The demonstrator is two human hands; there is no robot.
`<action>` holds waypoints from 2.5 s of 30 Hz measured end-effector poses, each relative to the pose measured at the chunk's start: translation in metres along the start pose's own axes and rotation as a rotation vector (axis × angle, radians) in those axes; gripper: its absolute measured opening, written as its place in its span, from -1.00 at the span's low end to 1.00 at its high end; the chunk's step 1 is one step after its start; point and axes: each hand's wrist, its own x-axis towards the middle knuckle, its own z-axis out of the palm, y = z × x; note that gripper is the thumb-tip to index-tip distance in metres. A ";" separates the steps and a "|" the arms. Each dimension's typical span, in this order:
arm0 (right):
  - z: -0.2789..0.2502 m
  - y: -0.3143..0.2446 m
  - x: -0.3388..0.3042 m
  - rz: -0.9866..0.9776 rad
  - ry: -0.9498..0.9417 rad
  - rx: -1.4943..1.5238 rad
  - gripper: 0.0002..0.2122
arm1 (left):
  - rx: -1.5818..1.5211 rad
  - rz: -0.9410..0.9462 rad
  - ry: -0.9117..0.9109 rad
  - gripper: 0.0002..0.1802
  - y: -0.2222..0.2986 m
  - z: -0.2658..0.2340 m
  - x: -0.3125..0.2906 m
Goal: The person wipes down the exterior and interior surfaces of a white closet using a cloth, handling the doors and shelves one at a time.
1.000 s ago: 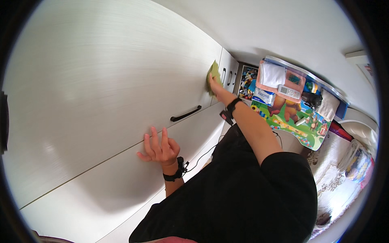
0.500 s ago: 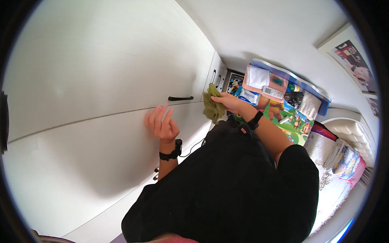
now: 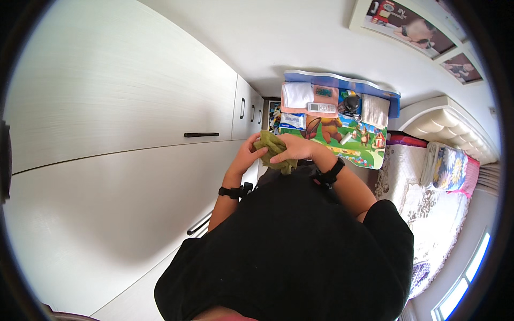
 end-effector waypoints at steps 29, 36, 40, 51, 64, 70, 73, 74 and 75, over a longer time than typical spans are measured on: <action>0.074 0.051 -0.085 0.099 0.712 0.656 -0.65 | -0.081 -0.191 -0.280 -0.41 -0.095 0.032 -0.036; 0.086 0.026 -0.135 -0.078 0.715 1.004 -0.57 | -0.714 -0.169 -0.369 -0.55 -0.073 0.068 -0.041; 0.079 0.018 -0.162 -0.220 0.638 1.086 -0.55 | -0.640 -0.121 -0.376 -0.50 -0.057 0.080 -0.022; 0.000 -0.047 -0.223 -0.814 0.690 0.599 -0.31 | -0.090 0.051 -0.138 -0.83 0.008 0.162 0.060; -0.243 -0.145 -0.396 -0.911 1.079 -0.759 -0.27 | 0.842 1.229 0.318 -0.61 0.225 0.310 0.202; -0.302 -0.246 -0.465 -0.685 0.954 -1.503 -0.43 | 1.033 1.557 0.524 -0.57 0.302 0.332 0.226; -0.320 -0.298 -0.473 -0.780 0.975 -1.709 -0.54 | 1.078 1.652 0.603 -0.56 0.349 0.339 0.226; -0.322 -0.314 -0.472 -0.708 1.070 -1.689 -0.63 | 1.114 1.679 0.616 -0.55 0.366 0.343 0.221; -0.326 -0.329 -0.471 -0.637 1.163 -1.666 -0.70 | 1.151 1.705 0.630 -0.54 0.382 0.347 0.217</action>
